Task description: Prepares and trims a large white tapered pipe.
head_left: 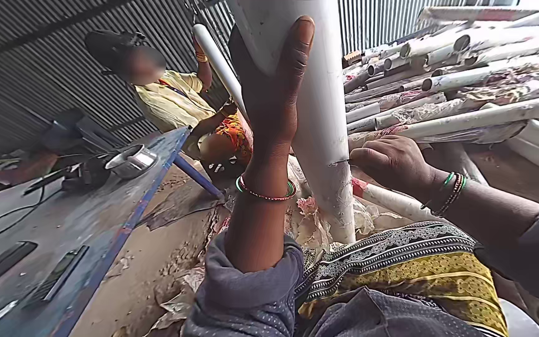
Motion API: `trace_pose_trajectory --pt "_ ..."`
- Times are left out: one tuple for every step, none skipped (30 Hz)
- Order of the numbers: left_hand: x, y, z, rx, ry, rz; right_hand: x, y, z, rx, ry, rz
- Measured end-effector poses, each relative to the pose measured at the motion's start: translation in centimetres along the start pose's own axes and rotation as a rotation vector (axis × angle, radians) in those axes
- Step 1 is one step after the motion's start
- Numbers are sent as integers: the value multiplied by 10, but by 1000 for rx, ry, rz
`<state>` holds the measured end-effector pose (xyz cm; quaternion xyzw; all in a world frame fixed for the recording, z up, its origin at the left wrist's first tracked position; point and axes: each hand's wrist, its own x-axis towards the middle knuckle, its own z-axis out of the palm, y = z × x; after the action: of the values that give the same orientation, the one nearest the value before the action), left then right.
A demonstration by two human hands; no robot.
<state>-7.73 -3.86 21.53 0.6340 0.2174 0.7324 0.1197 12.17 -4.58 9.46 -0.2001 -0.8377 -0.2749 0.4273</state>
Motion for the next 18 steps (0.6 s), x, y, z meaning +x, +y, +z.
trace_pose_trajectory --pt "0 0 -2 15 -1 -19 -6 0 0 4 -33 -2" --pt "1 -2 -4 19 3 -34 -9 -1 0 8 -55 -14" --pt "3 -5 -6 12 5 -35 -9 -2 0 11 -53 -20" --pt "4 -6 -7 7 2 -29 -5 -4 -2 16 -28 -15" --pt "5 -8 -8 2 -2 -21 2 -5 -6 25 9 -6" --pt "6 -8 -7 -5 -10 -11 11 -5 -10 23 48 -4" --pt "6 -9 -7 -19 -24 2 18 -5 -12 19 82 4" --pt "6 -9 -7 -33 -28 15 23 -4 -11 6 93 13" --pt "6 -9 -7 -47 -27 32 24 -2 -7 -6 88 17" --pt "5 -9 -7 -57 -28 45 20 -1 -2 -13 76 6" --pt "5 -9 -8 -59 -30 49 12 0 4 -15 59 -11" --pt "4 -8 -9 -50 -32 40 2 0 9 -13 37 -25" --pt "4 -8 -10 -38 -30 27 -7 -1 12 1 2 -32" --pt "5 -9 -12 -26 -27 18 -15 -3 13 22 -45 -32" --pt "5 -11 -13 -22 -24 16 -18 -5 13 50 -84 -33" --pt "6 -13 -15 -27 -24 16 -18 -7 12 76 -101 -35" --pt "7 -14 -15 -25 -23 16 -14 -9 10 85 -81 -38" --pt "8 -15 -15 -22 -19 21 -6 -9 7 78 -34 -35"
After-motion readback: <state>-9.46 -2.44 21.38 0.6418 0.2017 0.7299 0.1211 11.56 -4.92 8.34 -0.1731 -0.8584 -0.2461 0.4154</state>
